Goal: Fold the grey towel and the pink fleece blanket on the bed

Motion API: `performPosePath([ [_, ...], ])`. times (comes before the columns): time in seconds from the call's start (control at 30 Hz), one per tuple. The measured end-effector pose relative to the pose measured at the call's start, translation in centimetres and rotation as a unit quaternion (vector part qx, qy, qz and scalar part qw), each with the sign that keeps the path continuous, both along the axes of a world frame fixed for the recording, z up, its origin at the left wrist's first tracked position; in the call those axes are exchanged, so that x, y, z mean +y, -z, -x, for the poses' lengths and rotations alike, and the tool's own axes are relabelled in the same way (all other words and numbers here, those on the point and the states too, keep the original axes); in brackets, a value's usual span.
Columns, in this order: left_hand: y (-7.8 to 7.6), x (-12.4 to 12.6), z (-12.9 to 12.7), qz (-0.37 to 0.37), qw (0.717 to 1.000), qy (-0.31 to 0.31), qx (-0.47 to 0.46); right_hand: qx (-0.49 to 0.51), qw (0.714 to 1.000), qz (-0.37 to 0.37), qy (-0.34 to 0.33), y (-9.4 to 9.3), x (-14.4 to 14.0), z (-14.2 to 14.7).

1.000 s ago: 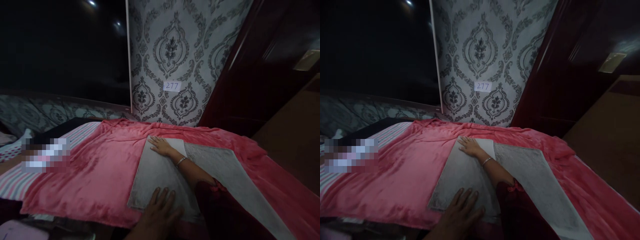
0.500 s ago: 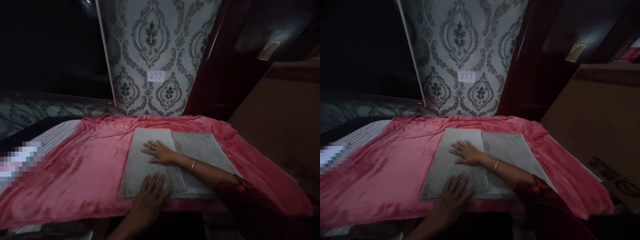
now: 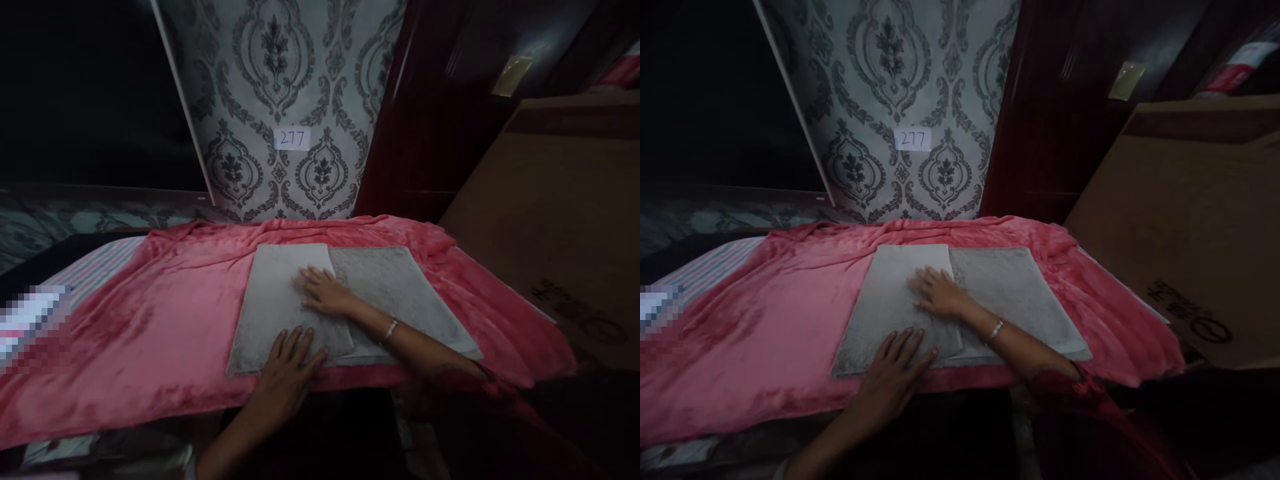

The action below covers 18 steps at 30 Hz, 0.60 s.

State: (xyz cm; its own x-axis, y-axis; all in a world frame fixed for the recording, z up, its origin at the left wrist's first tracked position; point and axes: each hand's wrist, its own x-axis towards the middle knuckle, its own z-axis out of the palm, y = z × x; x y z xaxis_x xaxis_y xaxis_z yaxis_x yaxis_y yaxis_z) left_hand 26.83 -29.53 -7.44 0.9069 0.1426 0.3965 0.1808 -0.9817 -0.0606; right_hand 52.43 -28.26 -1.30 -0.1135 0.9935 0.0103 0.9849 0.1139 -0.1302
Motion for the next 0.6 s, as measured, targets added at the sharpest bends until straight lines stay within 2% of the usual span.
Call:
performPosePath([
  [0.07,-0.1,0.1,-0.1,0.000,1.000,0.003,-0.002,0.002,1.000,-0.003,-0.029,0.6,-1.8,-0.1],
  [0.1,-0.1,0.1,-0.2,-0.001,1.000,0.004,-0.002,0.001,1.000,-0.002,-0.014,0.8,-2.3,-0.6],
  [0.27,-0.9,-0.3,-0.1,0.014,1.000,0.009,0.000,-0.005,0.984,-0.001,0.178,0.4,-2.2,-4.3],
  [0.33,-1.9,0.0,0.3,0.049,0.998,0.025,0.004,-0.003,0.980,-0.012,0.199,0.0,-1.9,-4.1],
  [0.4,-3.5,1.1,0.9,0.103,0.993,0.051,-0.009,0.004,0.987,-0.033,0.156,-0.3,-1.9,-2.3],
  [0.47,-5.4,3.3,1.2,0.163,0.984,0.063,-0.043,0.017,0.997,-0.049,0.053,-0.4,-2.1,0.6],
  [0.53,-7.3,6.3,0.9,0.211,0.974,0.046,-0.066,0.032,0.996,-0.048,-0.066,-0.4,-2.4,3.6],
  [0.6,-8.5,9.5,0.0,0.238,0.970,0.044,-0.034,0.047,0.985,-0.038,-0.162,-0.1,-2.8,6.1],
])
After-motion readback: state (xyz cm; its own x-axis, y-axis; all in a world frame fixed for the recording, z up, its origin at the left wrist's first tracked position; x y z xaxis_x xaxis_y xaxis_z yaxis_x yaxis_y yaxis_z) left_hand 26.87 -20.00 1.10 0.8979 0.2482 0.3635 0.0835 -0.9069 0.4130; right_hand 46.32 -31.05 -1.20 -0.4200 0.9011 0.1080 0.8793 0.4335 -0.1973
